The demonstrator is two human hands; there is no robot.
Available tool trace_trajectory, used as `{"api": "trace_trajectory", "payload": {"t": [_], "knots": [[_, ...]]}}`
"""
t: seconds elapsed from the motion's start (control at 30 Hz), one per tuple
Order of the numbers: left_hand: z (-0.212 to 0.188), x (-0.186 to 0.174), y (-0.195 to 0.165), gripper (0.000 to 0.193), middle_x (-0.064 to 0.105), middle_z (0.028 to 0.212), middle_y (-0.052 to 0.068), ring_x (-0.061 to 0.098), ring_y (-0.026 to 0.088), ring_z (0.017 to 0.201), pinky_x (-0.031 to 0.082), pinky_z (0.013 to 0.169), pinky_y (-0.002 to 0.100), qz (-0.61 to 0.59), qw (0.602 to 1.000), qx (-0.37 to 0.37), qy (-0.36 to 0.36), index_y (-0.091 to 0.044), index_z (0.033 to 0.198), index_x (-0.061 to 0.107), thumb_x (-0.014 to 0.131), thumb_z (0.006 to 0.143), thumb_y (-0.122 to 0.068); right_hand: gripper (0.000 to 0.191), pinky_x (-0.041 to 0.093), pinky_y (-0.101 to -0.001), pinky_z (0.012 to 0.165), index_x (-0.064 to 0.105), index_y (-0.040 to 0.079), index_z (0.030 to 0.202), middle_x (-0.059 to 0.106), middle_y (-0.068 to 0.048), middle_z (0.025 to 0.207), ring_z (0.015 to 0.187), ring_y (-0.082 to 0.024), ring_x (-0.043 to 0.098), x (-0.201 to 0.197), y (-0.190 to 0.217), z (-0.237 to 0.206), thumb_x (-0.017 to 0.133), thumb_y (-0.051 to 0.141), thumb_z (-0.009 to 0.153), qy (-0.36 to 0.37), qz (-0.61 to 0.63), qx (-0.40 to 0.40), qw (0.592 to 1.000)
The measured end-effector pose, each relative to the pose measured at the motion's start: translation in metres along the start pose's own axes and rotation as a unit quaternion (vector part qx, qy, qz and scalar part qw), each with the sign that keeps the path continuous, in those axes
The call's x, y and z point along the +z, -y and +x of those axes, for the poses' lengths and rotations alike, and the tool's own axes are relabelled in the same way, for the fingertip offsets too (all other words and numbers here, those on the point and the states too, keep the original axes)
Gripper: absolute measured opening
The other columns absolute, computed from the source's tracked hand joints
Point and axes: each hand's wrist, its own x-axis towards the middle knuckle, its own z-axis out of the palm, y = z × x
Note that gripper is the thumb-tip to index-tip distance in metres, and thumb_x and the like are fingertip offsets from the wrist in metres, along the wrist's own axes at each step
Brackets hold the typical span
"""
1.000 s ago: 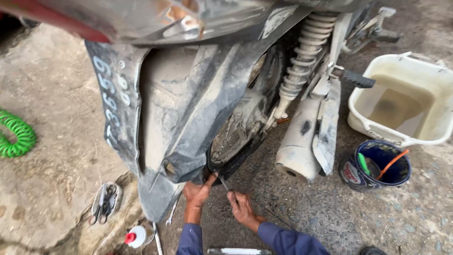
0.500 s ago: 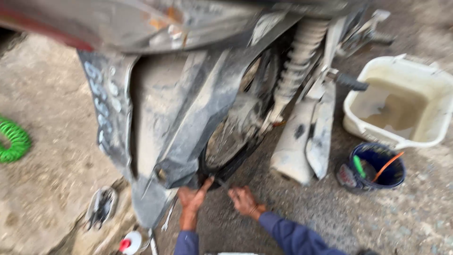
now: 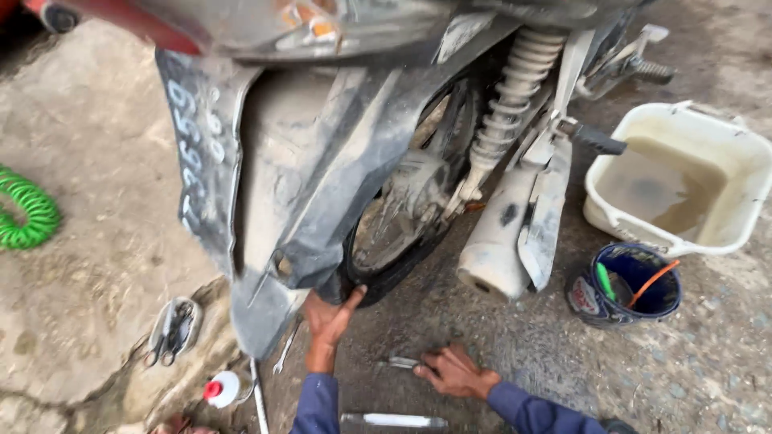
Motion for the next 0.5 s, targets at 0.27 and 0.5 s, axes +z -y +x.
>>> {"api": "trace_trajectory", "payload": {"t": [0.27,0.5], "knots": [[0.007,-0.026,-0.039,0.091,0.074,0.131,0.02,0.072,0.033,0.121,0.054,0.109,0.041,-0.047,0.992,-0.065,0.097,-0.002,0.132,0.065,0.091,0.06,-0.051,0.072,0.054,-0.0488,0.109,0.047,-0.001,0.146,0.058,-0.023,0.146,0.131,-0.036,0.063,-0.139,0.105,0.066,0.053,0.056,0.102,-0.386,0.233,-0.149,0.88],[0.05,-0.034,-0.097,0.096,0.052,0.152,0.017,0.05,0.028,0.139,0.041,0.116,0.043,-0.565,0.772,-0.219,0.19,-0.008,0.149,0.047,0.083,0.072,-0.05,0.076,0.036,-0.0367,0.12,0.027,0.001,0.161,0.037,-0.015,0.162,0.148,-0.025,0.04,-0.193,0.155,0.126,0.061,0.035,0.103,-0.283,0.52,-0.122,0.797]]}}
